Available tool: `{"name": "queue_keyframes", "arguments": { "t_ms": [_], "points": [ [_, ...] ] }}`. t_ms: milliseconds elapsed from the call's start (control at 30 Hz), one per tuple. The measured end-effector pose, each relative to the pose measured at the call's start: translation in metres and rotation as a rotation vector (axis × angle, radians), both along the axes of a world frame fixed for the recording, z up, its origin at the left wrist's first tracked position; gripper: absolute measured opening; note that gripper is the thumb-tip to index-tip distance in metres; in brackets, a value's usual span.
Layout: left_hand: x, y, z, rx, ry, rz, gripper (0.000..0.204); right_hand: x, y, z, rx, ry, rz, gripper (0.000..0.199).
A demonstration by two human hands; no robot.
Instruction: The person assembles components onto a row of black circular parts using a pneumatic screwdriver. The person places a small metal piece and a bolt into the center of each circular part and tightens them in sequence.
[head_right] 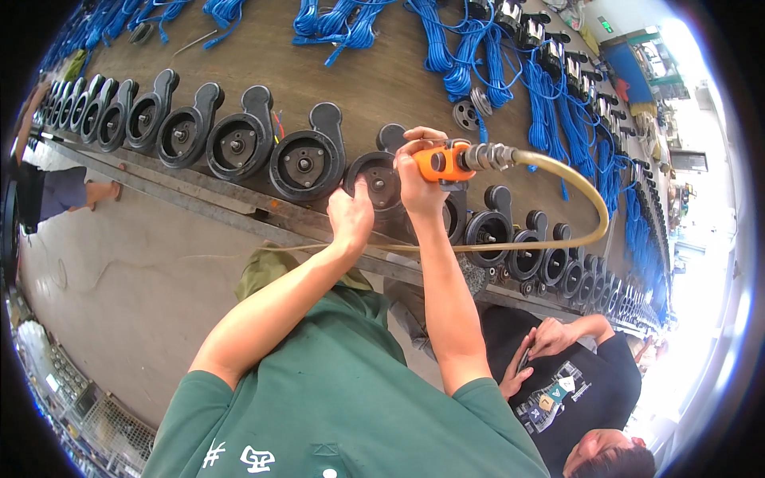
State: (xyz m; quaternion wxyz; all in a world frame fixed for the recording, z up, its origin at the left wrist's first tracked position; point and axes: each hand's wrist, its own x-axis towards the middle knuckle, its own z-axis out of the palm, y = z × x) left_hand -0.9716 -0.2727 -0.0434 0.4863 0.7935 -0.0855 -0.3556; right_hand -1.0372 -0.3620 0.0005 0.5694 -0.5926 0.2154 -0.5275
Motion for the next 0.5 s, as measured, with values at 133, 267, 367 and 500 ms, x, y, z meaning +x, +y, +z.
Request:
{"name": "queue_keyframes", "arguments": {
  "t_ms": [133, 267, 367, 500],
  "points": [
    [-0.003, 0.000, -0.002, -0.026, -0.026, 0.010, 0.047, -0.001, -0.002, -0.004, 0.044, 0.006, 0.009, 0.022],
    [-0.003, 0.000, 0.004, -0.018, -0.010, 0.010, 0.045, 0.001, -0.006, -0.004, 0.068, -0.013, -0.013, 0.021],
    [-0.004, -0.001, 0.010, -0.031, -0.018, 0.024, 0.045, 0.002, -0.006, 0.001, -0.004, 0.025, -0.038, 0.025],
    [-0.001, 0.000, 0.005, -0.029, 0.019, 0.021, 0.045, 0.000, 0.015, 0.022, 0.007, 0.010, -0.046, 0.033]
  ]
}}
